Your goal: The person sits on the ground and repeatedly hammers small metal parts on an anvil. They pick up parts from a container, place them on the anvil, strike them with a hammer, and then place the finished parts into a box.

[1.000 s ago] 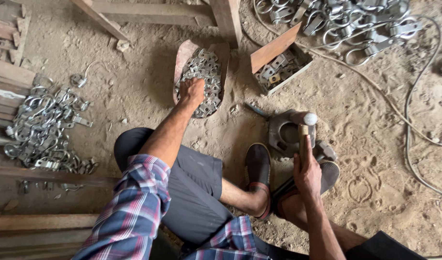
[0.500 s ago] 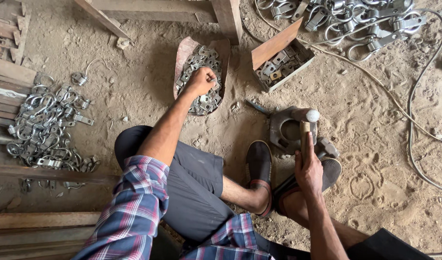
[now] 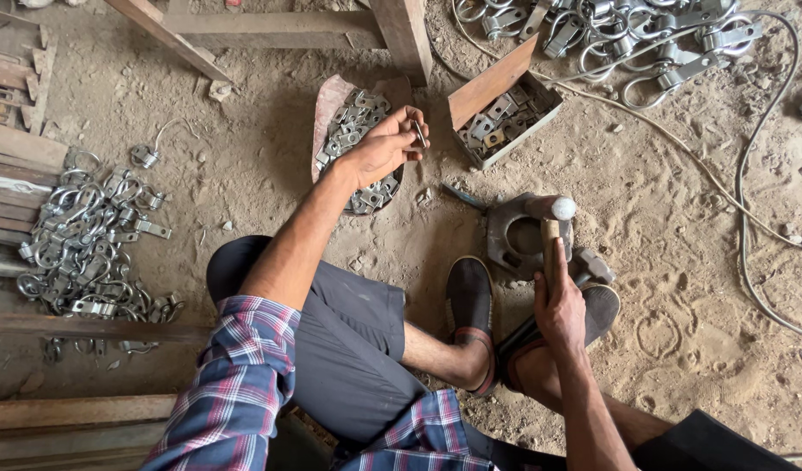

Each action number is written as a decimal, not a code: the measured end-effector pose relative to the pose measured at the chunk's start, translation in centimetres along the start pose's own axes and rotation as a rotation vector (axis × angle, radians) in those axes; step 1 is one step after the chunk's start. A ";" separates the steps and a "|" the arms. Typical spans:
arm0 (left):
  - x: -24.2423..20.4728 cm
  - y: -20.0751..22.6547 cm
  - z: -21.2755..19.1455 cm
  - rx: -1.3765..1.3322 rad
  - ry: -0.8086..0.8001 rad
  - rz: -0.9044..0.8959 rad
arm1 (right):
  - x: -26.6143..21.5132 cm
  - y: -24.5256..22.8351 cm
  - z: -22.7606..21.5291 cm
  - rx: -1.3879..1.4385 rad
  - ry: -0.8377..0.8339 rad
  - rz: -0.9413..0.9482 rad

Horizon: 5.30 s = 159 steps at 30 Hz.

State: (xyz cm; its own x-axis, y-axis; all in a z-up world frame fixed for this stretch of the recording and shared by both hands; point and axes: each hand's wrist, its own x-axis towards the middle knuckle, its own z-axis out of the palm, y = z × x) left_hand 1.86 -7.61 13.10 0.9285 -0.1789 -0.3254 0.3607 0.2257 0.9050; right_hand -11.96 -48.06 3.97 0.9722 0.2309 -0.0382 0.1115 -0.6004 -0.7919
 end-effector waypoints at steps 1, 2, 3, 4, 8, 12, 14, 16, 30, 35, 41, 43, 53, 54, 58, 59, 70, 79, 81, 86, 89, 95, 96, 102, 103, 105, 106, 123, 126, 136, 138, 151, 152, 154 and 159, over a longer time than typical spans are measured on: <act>-0.2 0.2 0.3 -0.016 0.012 -0.021 | 0.0 0.0 0.0 0.002 0.008 -0.015; -0.1 0.4 0.6 -0.032 0.023 -0.040 | 0.0 0.0 -0.1 0.008 0.010 -0.014; -0.2 0.5 0.8 -0.048 0.034 -0.058 | 0.0 0.0 0.0 0.014 0.012 -0.012; -0.2 0.5 0.9 -0.042 0.046 -0.073 | 0.0 -0.1 0.0 0.020 0.015 -0.012; 0.1 -0.3 0.2 0.031 0.122 -0.090 | 0.2 -0.3 -0.2 0.018 0.002 0.026; 0.5 -1.2 -1.0 0.129 0.190 -0.043 | 0.1 -0.5 -0.3 0.020 0.013 0.016; 0.5 -1.4 -1.1 0.178 0.200 -0.049 | 0.1 -0.5 -0.3 0.019 0.012 0.022; 0.5 -1.4 -1.0 0.221 0.201 -0.055 | 0.2 -0.4 -0.2 0.019 0.012 0.027; 0.6 -2.5 -0.6 0.423 0.270 -0.047 | 0.3 0.2 0.0 0.027 -0.010 0.039; 1.5 -2.8 -0.7 0.472 0.301 -0.122 | 0.0 0.2 -0.1 0.020 0.033 -0.017; 2.5 -2.6 2.1 0.453 0.287 -0.207 | 0.7 -1.8 -2.1 -0.132 -0.048 0.076; 2.8 -2.8 2.9 0.513 0.269 -0.222 | 1.3 -3.0 -4.2 -0.165 -0.182 0.190; 2.0 -5.2 5.2 0.655 0.162 -0.015 | -3.1 -6.1 -8.7 -0.259 -0.229 0.249; 1.8 -5.1 5.9 0.675 0.151 -0.011 | -3.1 -6.0 -8.6 -0.241 -0.247 0.291; 1.9 -4.1 8.7 0.717 0.151 -0.025 | -3.1 -5.4 -9.0 -0.172 -0.211 0.231; 2.0 -4.0 9.2 0.670 0.129 -0.016 | -3.0 -5.2 -8.9 -0.161 -0.220 0.235; 5.2 -9.4 10.9 0.715 0.142 0.067 | -2.8 -3.5 -9.1 -0.143 -0.310 0.334; 11.0 -17.4 9.6 0.832 0.124 0.227 | -2.8 -3.6 -9.3 -0.126 -0.277 0.324; 11.6 -18.4 9.1 0.870 0.134 0.188 | -2.7 -3.8 -9.6 -0.056 -0.265 0.308; 11.2 -19.2 9.7 0.896 0.155 0.216 | -2.6 -3.9 -9.9 -0.068 -0.306 0.352; 10.5 -18.8 10.7 0.959 0.197 0.122 | -2.8 -3.6 -9.8 -0.059 -0.286 0.331; 9.5 -17.7 11.9 0.920 0.170 0.074 | -2.8 -2.9 -9.4 -0.027 -0.266 0.298; 9.4 -17.6 12.1 0.925 0.155 0.053 | -2.8 -2.8 -9.4 -0.038 -0.276 0.309; 8.4 -16.0 12.9 1.049 0.022 0.138 | -2.6 -2.9 -9.4 -0.053 -0.311 0.353; 8.1 -15.9 13.4 1.082 0.031 0.120 | -2.6 -2.9 -9.4 -0.055 -0.322 0.365; 7.6 -15.7 14.2 1.151 0.055 0.084 | -2.6 -3.0 -9.5 -0.056 -0.292 0.324; 7.6 -15.5 14.4 1.183 0.042 0.121 | -2.6 -3.0 -9.5 -0.058 -0.279 0.305; 8.6 -15.3 12.3 1.266 -0.174 0.289 | -3.3 0.3 -6.2 -0.176 -0.297 0.337; 6.6 -10.3 12.8 1.427 -0.372 -0.108 | -3.7 1.7 -5.3 -0.213 -0.228 0.235; -8.0 2.5 13.8 1.449 -0.479 0.011 | -3.2 1.0 -5.3 -0.203 -0.157 0.237; -8.3 1.2 12.4 1.499 -0.433 -0.045 | -3.3 0.2 -5.8 -0.230 -0.138 0.250; -8.0 -0.7 12.7 1.559 -0.252 -0.350 | -2.9 -1.1 -7.0 -0.315 -0.121 0.073; -8.1 -0.8 12.8 1.588 -0.249 -0.369 | -2.9 -0.8 -7.1 -0.304 -0.135 0.094; -8.4 -0.6 12.9 1.555 -0.248 -0.374 | -2.8 0.0 -6.9 -0.278 -0.165 0.133; -9.3 -0.1 12.9 1.505 -0.204 -0.312 | -3.0 1.9 -6.1 -0.254 -0.142 0.094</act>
State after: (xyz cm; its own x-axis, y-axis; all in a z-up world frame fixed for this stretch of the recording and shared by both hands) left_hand -7.95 -18.31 19.53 0.7633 -0.1852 -0.6189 -0.0041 -0.9594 0.2820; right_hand -13.45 -54.56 6.31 0.9441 0.2595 -0.2032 0.0878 -0.7923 -0.6038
